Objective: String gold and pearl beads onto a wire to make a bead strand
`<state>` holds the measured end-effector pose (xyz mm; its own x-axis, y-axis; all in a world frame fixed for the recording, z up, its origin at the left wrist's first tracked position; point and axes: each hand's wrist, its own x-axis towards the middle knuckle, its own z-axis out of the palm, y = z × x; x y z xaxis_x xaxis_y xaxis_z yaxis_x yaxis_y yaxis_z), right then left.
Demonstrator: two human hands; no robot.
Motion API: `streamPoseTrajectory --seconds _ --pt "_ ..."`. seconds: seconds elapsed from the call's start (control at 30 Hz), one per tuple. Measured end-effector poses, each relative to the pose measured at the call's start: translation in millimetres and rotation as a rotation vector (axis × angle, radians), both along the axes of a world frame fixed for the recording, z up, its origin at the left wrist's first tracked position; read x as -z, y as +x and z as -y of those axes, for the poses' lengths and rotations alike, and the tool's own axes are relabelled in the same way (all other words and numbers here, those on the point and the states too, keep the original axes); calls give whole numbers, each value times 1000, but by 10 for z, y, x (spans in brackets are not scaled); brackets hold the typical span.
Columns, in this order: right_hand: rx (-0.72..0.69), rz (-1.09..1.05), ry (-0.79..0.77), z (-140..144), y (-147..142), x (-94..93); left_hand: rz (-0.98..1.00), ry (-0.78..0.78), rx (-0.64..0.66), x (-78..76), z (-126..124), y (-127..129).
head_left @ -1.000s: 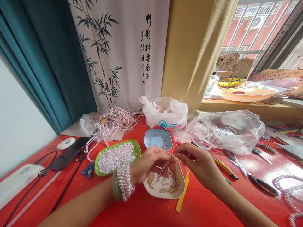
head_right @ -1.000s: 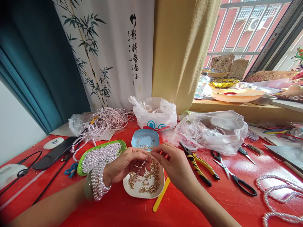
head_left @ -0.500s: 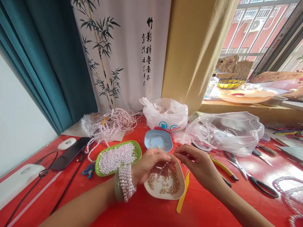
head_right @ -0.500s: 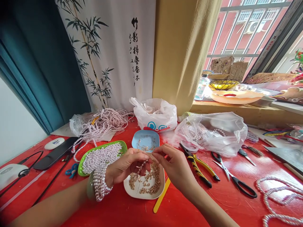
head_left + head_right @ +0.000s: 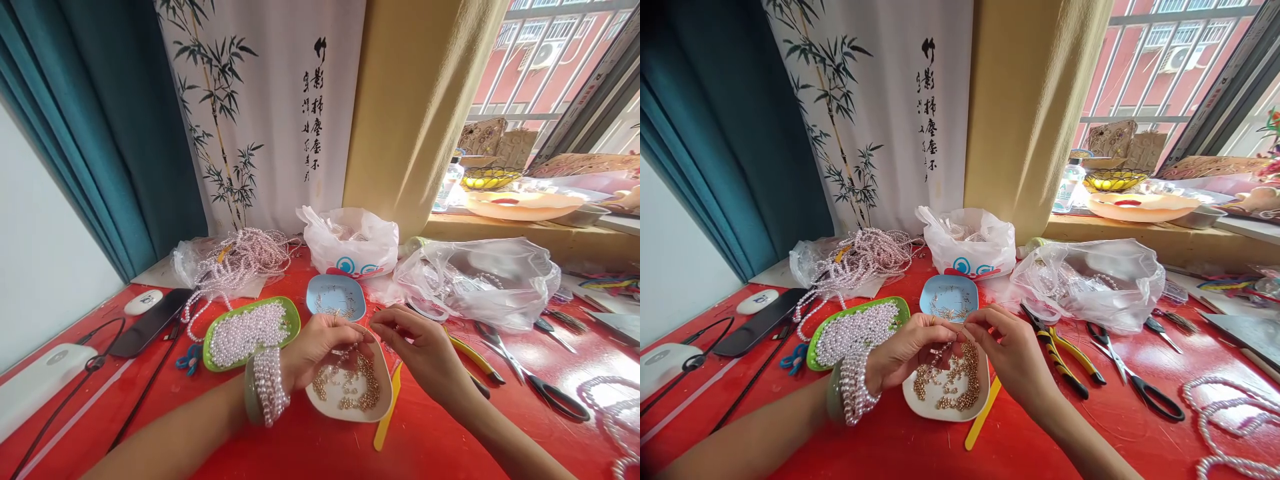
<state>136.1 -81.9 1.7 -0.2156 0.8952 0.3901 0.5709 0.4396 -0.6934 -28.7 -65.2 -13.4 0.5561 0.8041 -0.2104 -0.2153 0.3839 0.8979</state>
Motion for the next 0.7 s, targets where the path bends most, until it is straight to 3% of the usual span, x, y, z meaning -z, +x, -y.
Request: streamPoseTrajectory --seconds 0.3,0.7 --pt "64 -111 -51 -47 61 35 20 -4 7 4 -5 8" --pt "36 -78 -49 -79 99 7 56 -41 -30 -30 19 23"
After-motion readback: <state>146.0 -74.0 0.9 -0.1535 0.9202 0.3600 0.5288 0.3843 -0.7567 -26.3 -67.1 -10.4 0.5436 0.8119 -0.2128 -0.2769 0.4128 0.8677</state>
